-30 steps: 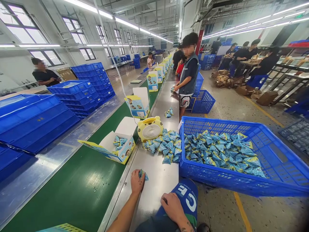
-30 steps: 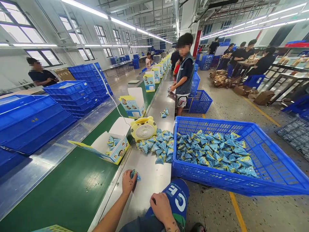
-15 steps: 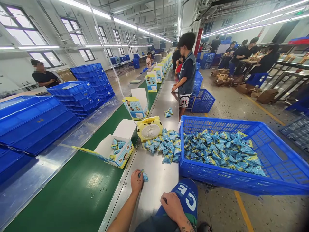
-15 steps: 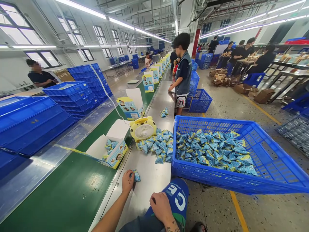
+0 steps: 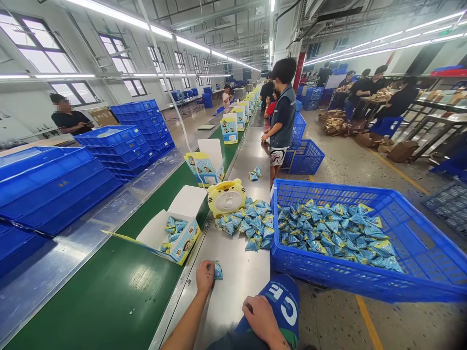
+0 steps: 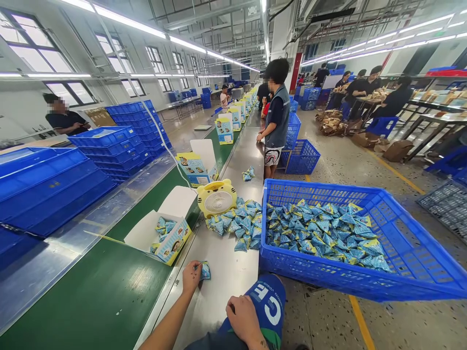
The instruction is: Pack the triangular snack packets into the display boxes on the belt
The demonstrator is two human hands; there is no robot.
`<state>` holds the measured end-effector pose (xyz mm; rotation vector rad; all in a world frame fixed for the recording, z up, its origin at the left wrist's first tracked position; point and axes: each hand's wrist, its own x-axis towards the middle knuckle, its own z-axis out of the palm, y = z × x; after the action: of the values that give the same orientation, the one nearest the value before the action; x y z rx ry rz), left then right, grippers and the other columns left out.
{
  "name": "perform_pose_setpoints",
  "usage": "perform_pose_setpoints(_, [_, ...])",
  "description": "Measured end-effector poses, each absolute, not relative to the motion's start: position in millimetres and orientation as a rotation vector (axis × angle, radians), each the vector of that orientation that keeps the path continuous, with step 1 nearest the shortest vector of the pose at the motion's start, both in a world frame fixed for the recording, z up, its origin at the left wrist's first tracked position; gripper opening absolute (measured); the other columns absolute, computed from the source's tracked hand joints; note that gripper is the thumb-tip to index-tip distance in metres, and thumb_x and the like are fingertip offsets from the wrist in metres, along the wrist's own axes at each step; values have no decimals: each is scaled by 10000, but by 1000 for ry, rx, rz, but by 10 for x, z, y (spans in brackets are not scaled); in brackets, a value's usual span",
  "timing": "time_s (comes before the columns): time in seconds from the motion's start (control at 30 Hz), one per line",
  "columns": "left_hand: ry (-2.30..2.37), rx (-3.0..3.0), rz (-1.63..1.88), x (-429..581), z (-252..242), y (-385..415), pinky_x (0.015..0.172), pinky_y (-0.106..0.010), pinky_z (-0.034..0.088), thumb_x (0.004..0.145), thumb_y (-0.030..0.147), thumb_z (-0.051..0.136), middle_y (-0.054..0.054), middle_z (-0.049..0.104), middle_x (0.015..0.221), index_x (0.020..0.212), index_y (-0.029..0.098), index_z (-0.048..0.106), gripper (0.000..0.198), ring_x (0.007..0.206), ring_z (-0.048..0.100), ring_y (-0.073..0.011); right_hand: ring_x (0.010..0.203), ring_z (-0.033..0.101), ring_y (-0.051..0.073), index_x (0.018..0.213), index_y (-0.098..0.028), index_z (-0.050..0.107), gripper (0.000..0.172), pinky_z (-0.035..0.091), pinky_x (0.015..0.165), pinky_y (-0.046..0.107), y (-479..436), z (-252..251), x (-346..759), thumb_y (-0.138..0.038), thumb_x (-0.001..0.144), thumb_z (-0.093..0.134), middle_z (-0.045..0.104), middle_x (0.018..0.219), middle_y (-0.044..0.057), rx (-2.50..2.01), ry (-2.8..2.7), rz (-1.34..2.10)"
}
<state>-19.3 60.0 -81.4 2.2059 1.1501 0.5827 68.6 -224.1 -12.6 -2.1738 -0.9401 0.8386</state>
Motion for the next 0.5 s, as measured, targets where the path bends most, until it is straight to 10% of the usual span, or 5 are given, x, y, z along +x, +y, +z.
perform_pose_setpoints(0.5, [1164,2161,514,-139,-837,639,961,-457,524,837,379,526,-129,788,957,835,190,723,273,1003,704,-324,958,616,242,902,-197,711,313,401,976,408,-2264,-167,677,-277,965,415,749,940,77,-2225,-939,793])
